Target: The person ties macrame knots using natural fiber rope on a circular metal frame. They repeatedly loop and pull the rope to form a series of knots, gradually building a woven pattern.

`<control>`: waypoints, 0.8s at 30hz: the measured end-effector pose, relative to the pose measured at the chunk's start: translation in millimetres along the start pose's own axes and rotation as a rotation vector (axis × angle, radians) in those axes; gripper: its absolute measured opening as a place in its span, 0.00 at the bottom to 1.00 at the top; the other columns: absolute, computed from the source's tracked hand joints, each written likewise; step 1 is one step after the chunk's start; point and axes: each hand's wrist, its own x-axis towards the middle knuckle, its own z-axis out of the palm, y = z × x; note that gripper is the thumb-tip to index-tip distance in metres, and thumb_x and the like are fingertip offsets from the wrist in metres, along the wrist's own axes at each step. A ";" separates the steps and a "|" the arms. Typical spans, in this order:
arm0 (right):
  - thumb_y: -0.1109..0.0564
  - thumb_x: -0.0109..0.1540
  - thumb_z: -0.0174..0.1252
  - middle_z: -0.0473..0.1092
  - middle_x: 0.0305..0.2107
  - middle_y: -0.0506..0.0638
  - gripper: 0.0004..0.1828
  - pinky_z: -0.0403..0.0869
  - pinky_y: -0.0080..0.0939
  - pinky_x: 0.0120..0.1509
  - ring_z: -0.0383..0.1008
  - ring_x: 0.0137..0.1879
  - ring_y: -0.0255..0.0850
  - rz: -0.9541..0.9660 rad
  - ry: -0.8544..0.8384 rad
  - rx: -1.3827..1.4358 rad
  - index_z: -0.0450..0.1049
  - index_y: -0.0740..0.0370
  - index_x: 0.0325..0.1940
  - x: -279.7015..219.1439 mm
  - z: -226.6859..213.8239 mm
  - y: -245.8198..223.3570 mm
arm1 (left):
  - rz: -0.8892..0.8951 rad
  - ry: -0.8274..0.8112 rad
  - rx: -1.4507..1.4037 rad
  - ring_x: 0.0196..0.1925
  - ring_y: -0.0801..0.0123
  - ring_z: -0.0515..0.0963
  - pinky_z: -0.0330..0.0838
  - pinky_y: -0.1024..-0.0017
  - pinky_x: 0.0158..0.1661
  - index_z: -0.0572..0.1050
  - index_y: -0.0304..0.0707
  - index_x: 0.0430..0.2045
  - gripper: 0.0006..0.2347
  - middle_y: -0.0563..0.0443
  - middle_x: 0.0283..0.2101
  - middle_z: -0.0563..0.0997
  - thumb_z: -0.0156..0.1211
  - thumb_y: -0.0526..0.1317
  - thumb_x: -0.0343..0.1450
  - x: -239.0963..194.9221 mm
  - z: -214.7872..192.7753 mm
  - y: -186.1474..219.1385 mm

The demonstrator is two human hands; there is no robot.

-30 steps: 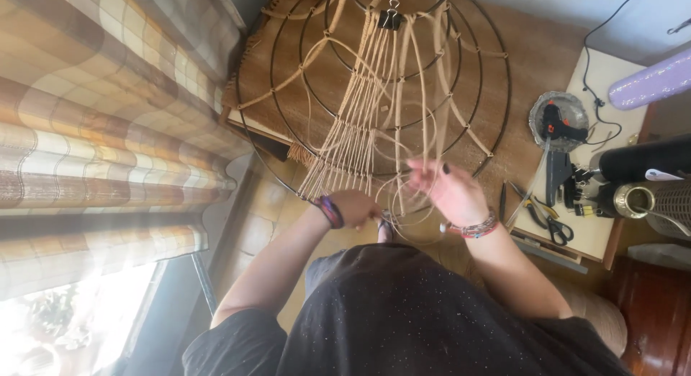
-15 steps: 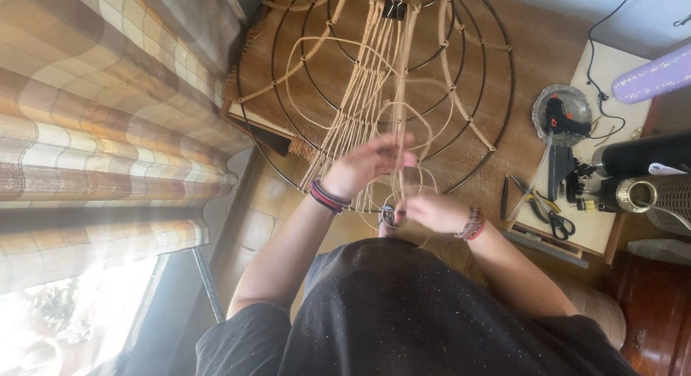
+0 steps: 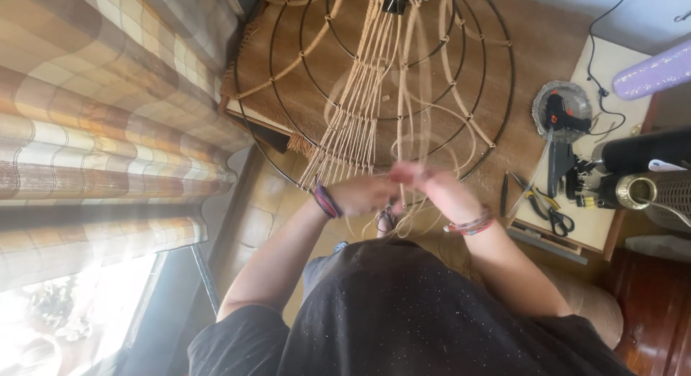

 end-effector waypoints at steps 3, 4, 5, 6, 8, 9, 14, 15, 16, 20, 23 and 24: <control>0.48 0.72 0.41 0.70 0.55 0.69 0.22 0.74 0.51 0.57 0.75 0.53 0.51 -0.117 0.196 0.792 0.72 0.70 0.49 -9.9 -9.4 14.4 | -0.414 -0.179 1.341 0.40 0.60 0.86 0.79 0.57 0.40 0.83 0.67 0.39 0.11 0.56 0.35 0.85 0.50 0.46 0.74 3.2 14.3 12.0; 0.53 0.70 0.45 0.74 0.52 0.65 0.17 0.74 0.52 0.60 0.76 0.55 0.52 0.034 0.036 0.352 0.75 0.67 0.52 -12.8 -3.5 1.4 | -0.331 -0.049 0.897 0.46 0.47 0.84 0.77 0.50 0.45 0.78 0.54 0.48 0.13 0.42 0.43 0.83 0.44 0.42 0.76 -4.8 19.2 107.4; 0.58 0.68 0.50 0.77 0.49 0.60 0.15 0.74 0.53 0.62 0.77 0.58 0.54 0.180 -0.121 -0.091 0.77 0.65 0.54 -15.8 2.5 -11.7 | -0.242 0.074 0.453 0.51 0.34 0.81 0.76 0.43 0.51 0.73 0.41 0.58 0.17 0.28 0.51 0.81 0.39 0.37 0.78 -33.7 26.8 206.5; 0.58 0.68 0.50 0.77 0.49 0.60 0.15 0.74 0.53 0.62 0.77 0.58 0.54 0.185 -0.119 -0.091 0.77 0.65 0.54 -15.2 8.0 -7.2 | -0.242 0.070 0.450 0.51 0.34 0.81 0.76 0.43 0.51 0.73 0.41 0.58 0.17 0.28 0.51 0.81 0.39 0.37 0.78 -27.1 14.5 175.6; 0.55 0.69 0.49 0.77 0.51 0.56 0.16 0.75 0.48 0.66 0.76 0.61 0.47 0.256 -0.349 -0.479 0.77 0.57 0.57 -12.0 17.2 2.4 | 0.350 0.099 -0.279 0.19 0.77 0.69 0.62 0.83 0.23 0.69 0.32 0.61 0.20 0.54 0.20 0.72 0.30 0.28 0.77 -13.0 -10.5 114.0; 0.55 0.69 0.49 0.77 0.51 0.56 0.16 0.75 0.48 0.66 0.76 0.61 0.47 0.257 -0.350 -0.482 0.77 0.57 0.57 -3.8 8.6 -6.3 | 0.354 0.099 -0.281 0.19 0.77 0.69 0.62 0.83 0.23 0.69 0.32 0.61 0.20 0.54 0.20 0.72 0.30 0.28 0.77 -12.8 -7.2 92.0; 0.60 0.70 0.35 0.64 0.27 0.49 0.18 0.62 0.31 0.33 0.58 0.28 0.29 -0.126 0.228 0.564 0.64 0.70 0.60 2.1 -11.1 2.8 | -0.382 0.064 1.262 0.41 0.58 0.86 0.78 0.59 0.39 0.79 0.48 0.33 0.12 0.50 0.32 0.85 0.45 0.45 0.77 -18.0 2.0 -8.6; 0.60 0.70 0.35 0.64 0.27 0.49 0.18 0.62 0.31 0.33 0.58 0.28 0.29 -0.130 0.231 0.564 0.64 0.70 0.60 1.6 -1.8 8.0 | -0.380 0.064 1.266 0.41 0.58 0.86 0.78 0.59 0.39 0.79 0.48 0.33 0.12 0.50 0.32 0.85 0.45 0.45 0.77 -18.2 3.3 39.7; 0.60 0.69 0.43 0.72 0.33 0.52 0.16 0.68 0.40 0.43 0.69 0.38 0.41 0.013 0.128 0.230 0.71 0.64 0.57 -1.9 8.4 13.2 | -0.084 0.184 0.732 0.46 0.47 0.83 0.75 0.51 0.47 0.77 0.38 0.42 0.11 0.39 0.40 0.83 0.44 0.35 0.75 -19.7 7.7 86.6; 0.57 0.68 0.53 0.79 0.37 0.57 0.12 0.76 0.49 0.52 0.80 0.47 0.54 0.106 0.090 -0.260 0.76 0.58 0.53 11.3 7.2 -0.1 | 0.345 0.567 0.121 0.39 0.66 0.86 0.80 0.70 0.44 0.81 0.43 0.45 0.15 0.49 0.33 0.86 0.45 0.27 0.74 -9.8 -4.5 113.9; 0.61 0.66 0.54 0.77 0.32 0.57 0.09 0.77 0.50 0.42 0.79 0.38 0.55 -0.002 0.277 -0.438 0.78 0.59 0.48 18.6 -25.3 -14.7 | 0.795 1.026 0.164 0.24 0.66 0.75 0.73 0.71 0.31 0.79 0.40 0.18 0.08 0.52 0.20 0.76 0.52 0.36 0.66 5.5 -32.3 94.7; 0.61 0.66 0.54 0.77 0.32 0.57 0.09 0.77 0.50 0.42 0.79 0.38 0.55 0.000 0.275 -0.439 0.78 0.59 0.48 26.0 -40.5 -11.7 | 0.794 1.027 0.162 0.24 0.66 0.75 0.73 0.71 0.31 0.79 0.40 0.18 0.08 0.52 0.20 0.76 0.52 0.36 0.66 -5.8 -30.2 110.3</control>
